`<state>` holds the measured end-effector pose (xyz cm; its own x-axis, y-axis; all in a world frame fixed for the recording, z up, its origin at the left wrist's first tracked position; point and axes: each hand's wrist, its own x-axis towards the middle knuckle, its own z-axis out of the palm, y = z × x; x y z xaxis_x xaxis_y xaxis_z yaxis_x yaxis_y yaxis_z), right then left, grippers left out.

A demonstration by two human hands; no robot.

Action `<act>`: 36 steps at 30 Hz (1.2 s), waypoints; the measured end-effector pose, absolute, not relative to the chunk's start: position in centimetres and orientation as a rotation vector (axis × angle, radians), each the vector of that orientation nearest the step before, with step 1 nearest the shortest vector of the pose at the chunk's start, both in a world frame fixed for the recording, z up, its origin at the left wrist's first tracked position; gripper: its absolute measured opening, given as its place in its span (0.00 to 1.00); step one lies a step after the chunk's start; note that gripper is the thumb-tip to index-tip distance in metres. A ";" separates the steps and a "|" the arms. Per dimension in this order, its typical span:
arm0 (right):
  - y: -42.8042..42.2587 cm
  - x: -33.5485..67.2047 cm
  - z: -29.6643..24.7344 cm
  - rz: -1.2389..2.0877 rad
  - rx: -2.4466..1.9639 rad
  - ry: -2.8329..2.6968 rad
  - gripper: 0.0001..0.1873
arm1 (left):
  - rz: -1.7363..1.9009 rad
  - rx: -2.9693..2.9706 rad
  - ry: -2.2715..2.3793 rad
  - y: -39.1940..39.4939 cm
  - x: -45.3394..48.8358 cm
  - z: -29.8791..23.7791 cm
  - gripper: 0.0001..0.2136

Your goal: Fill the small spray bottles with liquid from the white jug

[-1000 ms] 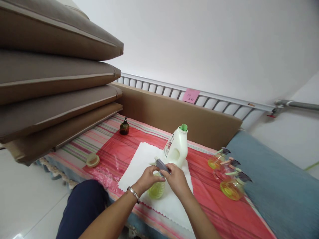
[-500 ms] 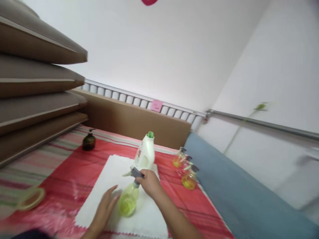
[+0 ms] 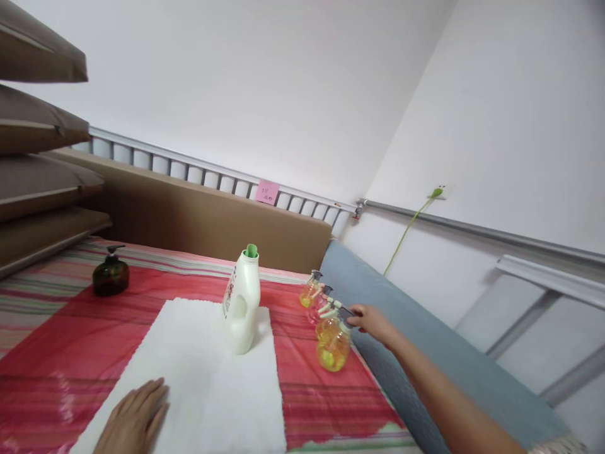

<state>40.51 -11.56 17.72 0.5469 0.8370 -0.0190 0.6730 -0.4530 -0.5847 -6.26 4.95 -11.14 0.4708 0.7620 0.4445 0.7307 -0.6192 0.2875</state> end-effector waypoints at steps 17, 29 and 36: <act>-11.8 51.7 12.0 0.386 -2.424 -1.308 0.08 | 0.709 2.779 1.374 5.0 -7.2 -11.3 0.20; -10.8 51.8 10.7 0.435 -2.293 -1.469 0.09 | 0.813 2.866 1.358 4.9 -7.4 -11.4 0.19; -10.5 51.5 11.4 0.262 -2.356 -1.554 0.06 | 0.878 2.855 1.323 5.1 -7.0 -11.7 0.18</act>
<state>51.49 -10.48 11.42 0.3961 0.9181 0.0155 0.8622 -0.3661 -0.3502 -7.00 5.08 -11.69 0.5292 0.6717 0.5184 0.7389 -0.6652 0.1077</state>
